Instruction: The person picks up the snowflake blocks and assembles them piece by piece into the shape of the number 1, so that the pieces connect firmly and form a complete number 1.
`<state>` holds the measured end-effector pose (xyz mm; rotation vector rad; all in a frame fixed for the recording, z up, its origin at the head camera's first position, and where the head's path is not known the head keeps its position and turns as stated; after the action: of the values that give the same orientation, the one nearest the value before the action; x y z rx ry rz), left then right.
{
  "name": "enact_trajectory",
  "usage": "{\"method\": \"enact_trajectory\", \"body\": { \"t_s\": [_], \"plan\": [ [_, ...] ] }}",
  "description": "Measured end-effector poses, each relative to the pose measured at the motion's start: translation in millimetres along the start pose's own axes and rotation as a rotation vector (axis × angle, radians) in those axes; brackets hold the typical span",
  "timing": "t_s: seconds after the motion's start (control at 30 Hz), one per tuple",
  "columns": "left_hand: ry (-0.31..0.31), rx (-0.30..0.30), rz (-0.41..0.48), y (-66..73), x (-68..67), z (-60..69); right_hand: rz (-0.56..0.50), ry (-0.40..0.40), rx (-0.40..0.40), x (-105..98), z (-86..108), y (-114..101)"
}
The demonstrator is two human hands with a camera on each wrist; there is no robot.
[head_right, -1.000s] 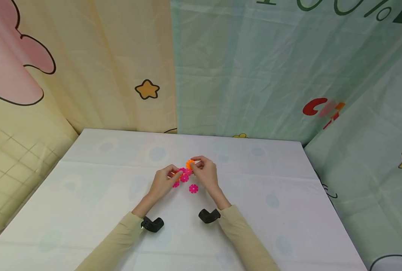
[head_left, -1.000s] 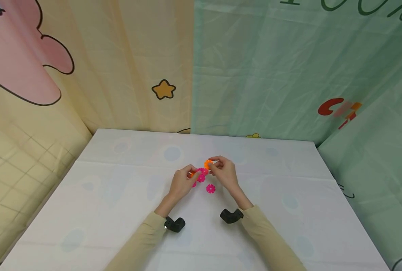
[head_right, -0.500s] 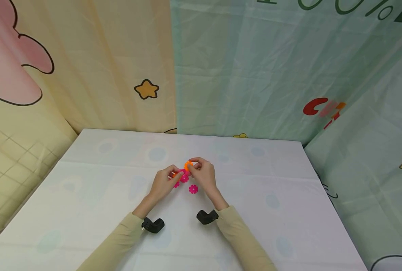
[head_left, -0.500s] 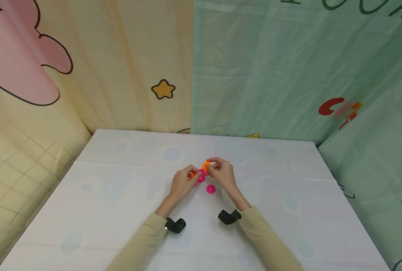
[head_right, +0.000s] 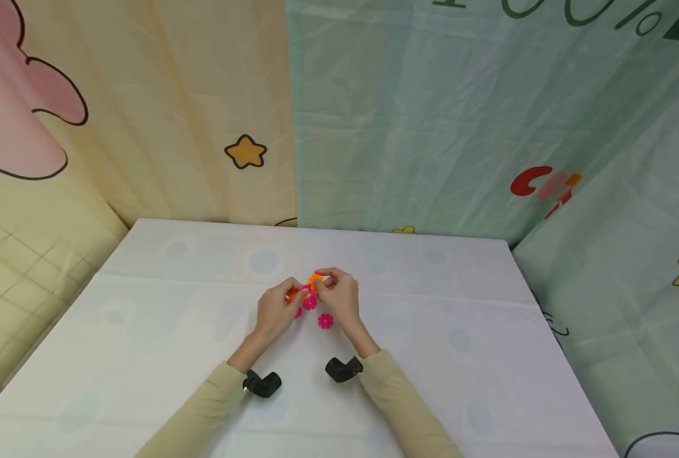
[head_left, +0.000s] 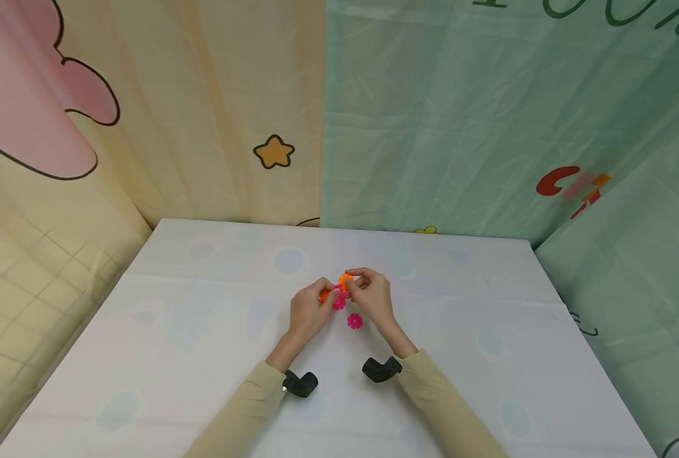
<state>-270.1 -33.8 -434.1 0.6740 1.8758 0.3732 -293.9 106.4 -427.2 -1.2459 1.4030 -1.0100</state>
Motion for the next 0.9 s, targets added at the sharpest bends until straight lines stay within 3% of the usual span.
{"method": "enact_trajectory", "body": {
  "t_s": [0.27, 0.63, 0.9],
  "plan": [
    [0.052, 0.031, -0.032, 4.2, -4.7, -0.7, -0.039, -0.004, 0.057, 3, -0.9, 3],
    [0.066, 0.009, -0.049, -0.3, -9.0, -0.9, -0.090, 0.025, 0.087, 11, 2.3, 6],
    [0.007, 0.017, 0.013, -0.4, -9.3, -6.8, -0.086, 0.010, 0.034, 7, -1.5, -1]
  ]
}}
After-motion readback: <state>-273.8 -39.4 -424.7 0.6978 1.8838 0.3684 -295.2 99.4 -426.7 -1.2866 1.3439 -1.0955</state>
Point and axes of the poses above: each hand's wrist, its own z-axis away from the middle knuckle, its own x-axis out of the palm, y = z × x, the point moved 8 cm from there along -z, towards the middle knuckle, and after that the axes turned 12 degrees about -z, right-handed, at the moved point
